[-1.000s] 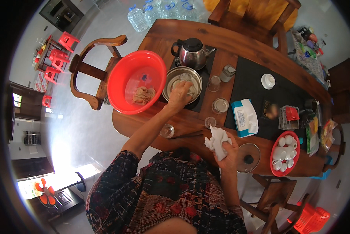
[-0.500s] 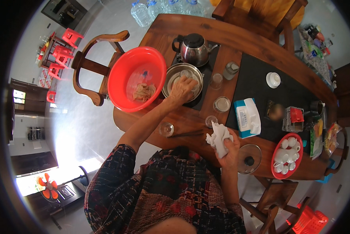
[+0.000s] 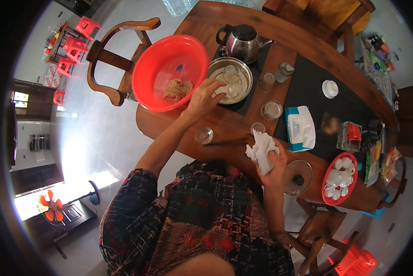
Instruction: The person dries small glass cups and a metal lid using a white cloth. They pick up each item from a red basin, wipe it thoroughly, and place it into a metal tray on the table. The person also handles a pair of chopsticks during the process.
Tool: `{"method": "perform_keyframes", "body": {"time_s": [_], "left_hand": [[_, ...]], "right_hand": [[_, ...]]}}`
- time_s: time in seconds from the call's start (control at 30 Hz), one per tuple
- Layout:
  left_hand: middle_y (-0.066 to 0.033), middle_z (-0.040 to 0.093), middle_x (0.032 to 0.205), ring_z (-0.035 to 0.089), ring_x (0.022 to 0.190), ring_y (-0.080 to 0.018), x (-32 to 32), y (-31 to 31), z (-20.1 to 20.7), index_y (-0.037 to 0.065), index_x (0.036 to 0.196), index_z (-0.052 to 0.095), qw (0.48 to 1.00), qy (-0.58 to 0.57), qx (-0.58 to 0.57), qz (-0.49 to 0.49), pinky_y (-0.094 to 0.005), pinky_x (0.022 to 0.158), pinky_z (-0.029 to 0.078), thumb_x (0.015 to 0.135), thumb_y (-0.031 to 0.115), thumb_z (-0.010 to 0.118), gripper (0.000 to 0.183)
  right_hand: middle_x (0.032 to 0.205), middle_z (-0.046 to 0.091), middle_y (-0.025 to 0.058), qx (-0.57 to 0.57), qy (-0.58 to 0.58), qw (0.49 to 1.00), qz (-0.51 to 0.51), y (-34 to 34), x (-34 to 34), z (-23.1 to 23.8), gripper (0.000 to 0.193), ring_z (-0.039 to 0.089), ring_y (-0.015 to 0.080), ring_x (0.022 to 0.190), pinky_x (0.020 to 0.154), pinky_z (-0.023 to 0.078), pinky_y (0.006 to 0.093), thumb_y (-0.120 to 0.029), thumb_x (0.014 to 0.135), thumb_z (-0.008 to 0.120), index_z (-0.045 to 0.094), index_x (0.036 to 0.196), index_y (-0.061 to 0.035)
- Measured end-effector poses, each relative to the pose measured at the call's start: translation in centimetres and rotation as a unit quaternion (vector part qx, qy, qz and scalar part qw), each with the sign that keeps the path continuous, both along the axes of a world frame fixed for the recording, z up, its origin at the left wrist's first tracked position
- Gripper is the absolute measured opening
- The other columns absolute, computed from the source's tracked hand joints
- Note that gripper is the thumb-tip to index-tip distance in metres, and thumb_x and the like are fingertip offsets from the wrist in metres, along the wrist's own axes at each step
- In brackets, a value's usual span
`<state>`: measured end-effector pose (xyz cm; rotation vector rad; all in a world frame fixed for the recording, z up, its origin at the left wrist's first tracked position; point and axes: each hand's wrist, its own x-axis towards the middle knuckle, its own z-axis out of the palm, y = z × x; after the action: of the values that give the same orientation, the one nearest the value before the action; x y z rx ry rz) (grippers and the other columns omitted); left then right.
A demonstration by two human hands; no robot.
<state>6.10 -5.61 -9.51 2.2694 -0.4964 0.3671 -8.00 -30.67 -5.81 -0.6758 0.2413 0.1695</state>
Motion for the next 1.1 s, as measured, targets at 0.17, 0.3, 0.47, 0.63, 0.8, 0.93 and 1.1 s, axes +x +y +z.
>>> {"method": "perform_keyframes", "body": {"time_s": [0.17,0.3,0.47,0.63,0.8,0.93,1.1], "left_hand": [[-0.0119,0.056,0.106,0.054,0.096,-0.0315,-7.2,3.7,0.0,0.005,0.109,0.056,0.999,0.029,-0.013,-0.033,-0.0389,0.084,0.047,0.064,0.018,0.078,0.053],[-0.0132,0.052,0.111,0.051,0.099,-0.0347,-11.9,4.5,-1.4,0.005,0.117,0.052,0.997,0.061,0.054,-0.008,-0.0416,0.085,0.046,0.055,0.019,0.083,0.071],[-0.0137,0.053,0.111,0.05,0.102,-0.0359,-13.0,4.5,-3.9,0.006,0.116,0.053,0.993,0.111,0.029,0.018,-0.0434,0.087,0.045,0.055,0.015,0.081,0.068],[-0.014,0.051,0.107,0.049,0.1,-0.0361,-12.8,4.4,-4.4,0.005,0.112,0.051,0.994,0.105,0.01,0.024,-0.0436,0.085,0.045,0.054,0.014,0.082,0.067],[-0.0149,0.051,0.105,0.049,0.1,-0.0381,-12.9,4.7,-5.3,0.005,0.111,0.048,0.995,0.093,-0.017,0.013,-0.0446,0.084,0.045,0.054,0.015,0.082,0.068],[-0.0164,0.052,0.105,0.049,0.102,-0.039,-12.7,4.8,-5.6,0.004,0.111,0.047,0.993,0.11,-0.044,-0.003,-0.0451,0.085,0.044,0.056,0.014,0.081,0.065],[-0.0166,0.056,0.104,0.054,0.099,-0.0353,-12.5,4.6,-3.6,0.004,0.11,0.046,0.997,0.06,-0.053,0.012,-0.0418,0.083,0.047,0.06,0.013,0.079,0.061]], "right_hand": [[0.108,0.06,0.0157,0.011,0.006,1.0,0.003,0.6,-0.7,-0.2,0.046,0.064,0.0258,0.091,0.065,0.057,0.0369,-0.014,0.084,0.063,0.046,0.123,0.0019],[0.107,0.06,0.0165,0.01,0.002,1.0,0.018,1.4,-0.8,0.3,0.045,0.063,0.0265,0.091,0.065,0.056,0.0374,-0.013,0.084,0.063,0.046,0.123,0.002],[0.107,0.06,0.017,0.012,-0.008,0.999,0.034,2.8,-0.9,1.0,0.043,0.063,0.0268,0.09,0.063,0.055,0.0367,-0.012,0.084,0.062,0.047,0.122,0.0017],[0.107,0.06,0.0163,0.01,-0.017,0.999,0.031,3.4,-1.6,0.5,0.041,0.063,0.0266,0.09,0.063,0.055,0.0365,-0.011,0.083,0.063,0.048,0.12,0.0003],[0.106,0.06,0.0154,0.007,-0.011,1.0,0.022,3.7,-2.4,0.1,0.042,0.063,0.026,0.09,0.061,0.055,0.0366,-0.012,0.083,0.064,0.049,0.12,-0.0007],[0.106,0.06,0.0154,0.004,-0.008,1.0,0.019,4.0,-2.9,0.1,0.042,0.063,0.0251,0.089,0.06,0.054,0.036,-0.013,0.083,0.064,0.049,0.12,-0.0002],[0.107,0.059,0.0164,-0.01,-0.001,1.0,0.016,4.5,-2.8,0.2,0.043,0.062,0.0247,0.088,0.058,0.052,0.0345,-0.014,0.084,0.063,0.047,0.121,0.0007]]}}
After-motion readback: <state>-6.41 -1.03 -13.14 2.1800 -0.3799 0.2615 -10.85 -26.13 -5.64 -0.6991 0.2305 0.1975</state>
